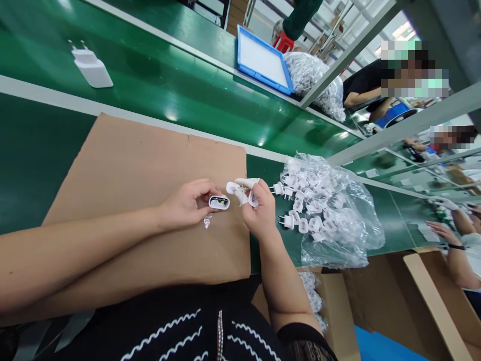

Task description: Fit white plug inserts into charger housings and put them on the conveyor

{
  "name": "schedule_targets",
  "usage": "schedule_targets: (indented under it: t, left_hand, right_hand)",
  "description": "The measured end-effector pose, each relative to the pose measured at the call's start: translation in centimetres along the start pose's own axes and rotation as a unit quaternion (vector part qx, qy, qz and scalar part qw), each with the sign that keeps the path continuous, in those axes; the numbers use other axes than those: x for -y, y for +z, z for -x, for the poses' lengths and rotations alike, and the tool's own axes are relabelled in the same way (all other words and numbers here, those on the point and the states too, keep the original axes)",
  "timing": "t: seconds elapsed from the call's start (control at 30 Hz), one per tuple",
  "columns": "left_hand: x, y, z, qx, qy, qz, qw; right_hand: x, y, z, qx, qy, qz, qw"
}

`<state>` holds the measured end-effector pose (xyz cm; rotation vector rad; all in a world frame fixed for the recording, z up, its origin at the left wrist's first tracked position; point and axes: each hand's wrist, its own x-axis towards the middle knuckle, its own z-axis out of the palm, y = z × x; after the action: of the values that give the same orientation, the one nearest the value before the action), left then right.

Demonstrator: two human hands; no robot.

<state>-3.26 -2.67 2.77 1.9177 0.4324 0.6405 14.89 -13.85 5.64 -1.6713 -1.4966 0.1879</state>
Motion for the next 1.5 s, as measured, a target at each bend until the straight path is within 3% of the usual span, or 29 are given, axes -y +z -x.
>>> schedule_targets:
  t: [1.07, 1.27, 1.5]
  left_hand:
    - [0.7, 0.1, 0.1, -0.004, 0.008, -0.011, 1.0]
    - [1.0, 0.1, 0.1, -0.009, -0.014, -0.004, 1.0]
    - [1.1, 0.0, -0.1, -0.005, -0.032, -0.011, 0.999]
  right_hand:
    - [-0.4, 0.0, -0.2, 0.036, 0.02, 0.043, 0.998]
    - [-0.4, 0.0, -0.1, 0.041, 0.041, 0.053, 0.997]
    - [-0.5, 0.1, -0.2, 0.009, 0.027, 0.039, 0.999]
